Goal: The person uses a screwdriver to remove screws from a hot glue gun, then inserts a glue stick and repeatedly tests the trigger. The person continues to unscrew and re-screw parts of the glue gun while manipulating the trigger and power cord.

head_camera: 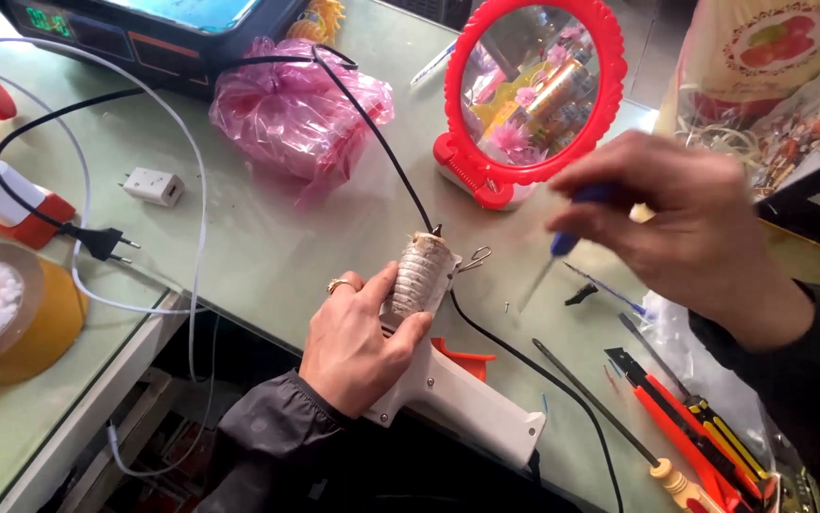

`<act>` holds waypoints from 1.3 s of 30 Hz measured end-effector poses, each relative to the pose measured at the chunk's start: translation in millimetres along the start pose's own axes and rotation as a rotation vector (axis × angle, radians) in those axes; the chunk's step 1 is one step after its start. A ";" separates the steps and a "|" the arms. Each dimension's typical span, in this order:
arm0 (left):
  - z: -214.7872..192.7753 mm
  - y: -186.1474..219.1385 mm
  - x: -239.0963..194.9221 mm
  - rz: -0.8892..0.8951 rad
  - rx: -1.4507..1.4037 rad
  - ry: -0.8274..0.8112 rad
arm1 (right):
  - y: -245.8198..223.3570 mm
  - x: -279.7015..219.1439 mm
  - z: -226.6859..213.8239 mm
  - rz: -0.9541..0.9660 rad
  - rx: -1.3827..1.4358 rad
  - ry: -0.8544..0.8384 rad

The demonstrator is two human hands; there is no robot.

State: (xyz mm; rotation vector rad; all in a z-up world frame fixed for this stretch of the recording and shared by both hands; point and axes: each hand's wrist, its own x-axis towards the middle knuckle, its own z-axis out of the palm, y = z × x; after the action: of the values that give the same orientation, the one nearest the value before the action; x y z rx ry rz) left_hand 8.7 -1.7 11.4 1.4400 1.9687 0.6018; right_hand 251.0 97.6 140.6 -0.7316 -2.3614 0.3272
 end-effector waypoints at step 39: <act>5.1 -0.1 0.6 -0.052 0.015 0.027 | -4.4 33.9 42.6 -0.352 0.097 0.182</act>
State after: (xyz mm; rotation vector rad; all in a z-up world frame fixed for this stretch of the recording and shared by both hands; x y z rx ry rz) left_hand 12.1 -1.1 7.6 1.3920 2.0299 0.5873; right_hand 200.1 111.6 126.8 -0.2782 -2.2301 0.2108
